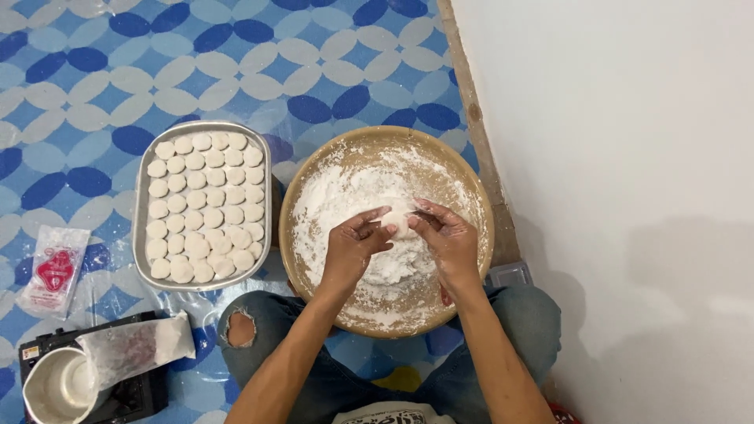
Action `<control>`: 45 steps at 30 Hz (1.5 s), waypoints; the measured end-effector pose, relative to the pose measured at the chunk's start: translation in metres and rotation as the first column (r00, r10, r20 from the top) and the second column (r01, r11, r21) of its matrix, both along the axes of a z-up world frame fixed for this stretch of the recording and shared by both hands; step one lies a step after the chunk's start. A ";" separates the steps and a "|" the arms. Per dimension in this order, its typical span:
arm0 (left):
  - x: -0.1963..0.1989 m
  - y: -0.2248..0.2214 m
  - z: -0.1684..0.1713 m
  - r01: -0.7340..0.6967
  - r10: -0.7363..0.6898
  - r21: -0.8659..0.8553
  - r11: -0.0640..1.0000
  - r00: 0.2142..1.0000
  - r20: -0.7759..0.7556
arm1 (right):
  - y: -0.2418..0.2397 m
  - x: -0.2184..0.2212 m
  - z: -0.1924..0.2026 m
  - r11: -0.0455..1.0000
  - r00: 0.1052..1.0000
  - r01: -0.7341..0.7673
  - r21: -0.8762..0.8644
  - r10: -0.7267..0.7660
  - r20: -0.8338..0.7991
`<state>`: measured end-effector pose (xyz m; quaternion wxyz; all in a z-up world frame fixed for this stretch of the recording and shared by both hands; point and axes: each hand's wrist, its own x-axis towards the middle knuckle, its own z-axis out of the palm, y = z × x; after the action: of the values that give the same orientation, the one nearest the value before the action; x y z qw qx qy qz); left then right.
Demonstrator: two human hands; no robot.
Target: Forming small dough balls by hand and placing them on a tray
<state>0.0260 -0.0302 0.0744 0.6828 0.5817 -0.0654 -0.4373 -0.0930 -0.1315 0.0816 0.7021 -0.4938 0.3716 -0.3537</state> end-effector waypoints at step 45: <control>0.009 0.014 -0.024 0.048 -0.046 -0.017 0.999 0.993 0.111 | 0.009 0.002 -0.016 0.992 0.985 -0.127 0.011 0.127 -0.115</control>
<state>0.0348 -0.0161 0.0507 0.6735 0.5965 -0.1212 -0.4194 -0.0908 -0.1229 0.0651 0.7013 -0.5350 0.3799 -0.2784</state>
